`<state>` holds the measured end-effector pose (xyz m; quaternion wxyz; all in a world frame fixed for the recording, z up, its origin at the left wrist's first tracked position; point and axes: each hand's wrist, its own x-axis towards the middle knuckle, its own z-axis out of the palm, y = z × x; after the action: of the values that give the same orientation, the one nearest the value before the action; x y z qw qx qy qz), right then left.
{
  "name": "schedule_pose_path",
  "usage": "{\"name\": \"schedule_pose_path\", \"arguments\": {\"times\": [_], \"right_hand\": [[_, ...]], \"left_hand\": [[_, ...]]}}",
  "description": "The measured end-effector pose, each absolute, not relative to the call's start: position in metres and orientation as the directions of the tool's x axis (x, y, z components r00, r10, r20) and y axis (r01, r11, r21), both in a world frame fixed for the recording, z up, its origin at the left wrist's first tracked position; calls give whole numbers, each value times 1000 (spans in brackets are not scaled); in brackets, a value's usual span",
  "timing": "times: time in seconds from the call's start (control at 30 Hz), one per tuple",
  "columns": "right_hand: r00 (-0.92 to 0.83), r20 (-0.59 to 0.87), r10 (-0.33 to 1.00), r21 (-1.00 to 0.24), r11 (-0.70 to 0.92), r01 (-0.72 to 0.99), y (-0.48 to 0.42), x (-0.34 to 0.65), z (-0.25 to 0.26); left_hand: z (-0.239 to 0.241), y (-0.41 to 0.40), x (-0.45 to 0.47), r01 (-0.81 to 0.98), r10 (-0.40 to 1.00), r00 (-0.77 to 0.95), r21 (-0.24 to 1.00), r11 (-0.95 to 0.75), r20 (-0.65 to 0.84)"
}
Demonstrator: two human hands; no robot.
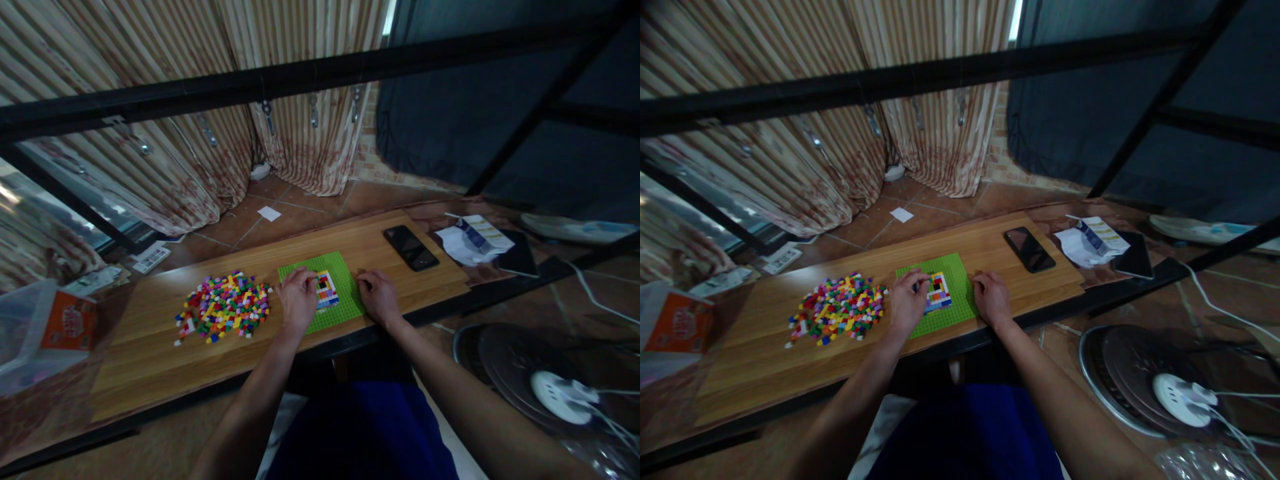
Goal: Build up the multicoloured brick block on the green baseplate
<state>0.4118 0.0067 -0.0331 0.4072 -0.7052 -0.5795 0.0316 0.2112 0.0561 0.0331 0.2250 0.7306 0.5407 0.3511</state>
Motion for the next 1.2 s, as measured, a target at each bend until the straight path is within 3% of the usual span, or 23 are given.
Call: {"name": "schedule_pose_path", "arguments": {"times": [0.23, 0.67, 1.0, 1.2], "right_hand": [[332, 419, 845, -611, -8, 792, 6, 411, -32], [315, 429, 846, -590, -2, 807, 6, 413, -34], [317, 423, 849, -591, -7, 807, 6, 413, -33], [309, 436, 845, -577, -1, 817, 6, 413, -35]], "left_hand": [[18, 58, 217, 571, 984, 60, 803, -172, 168], [26, 66, 224, 619, 1000, -23, 785, 10, 5], [25, 72, 227, 599, 997, -31, 797, 74, -69], [24, 64, 222, 599, 1000, 22, 800, -15, 2]]}}
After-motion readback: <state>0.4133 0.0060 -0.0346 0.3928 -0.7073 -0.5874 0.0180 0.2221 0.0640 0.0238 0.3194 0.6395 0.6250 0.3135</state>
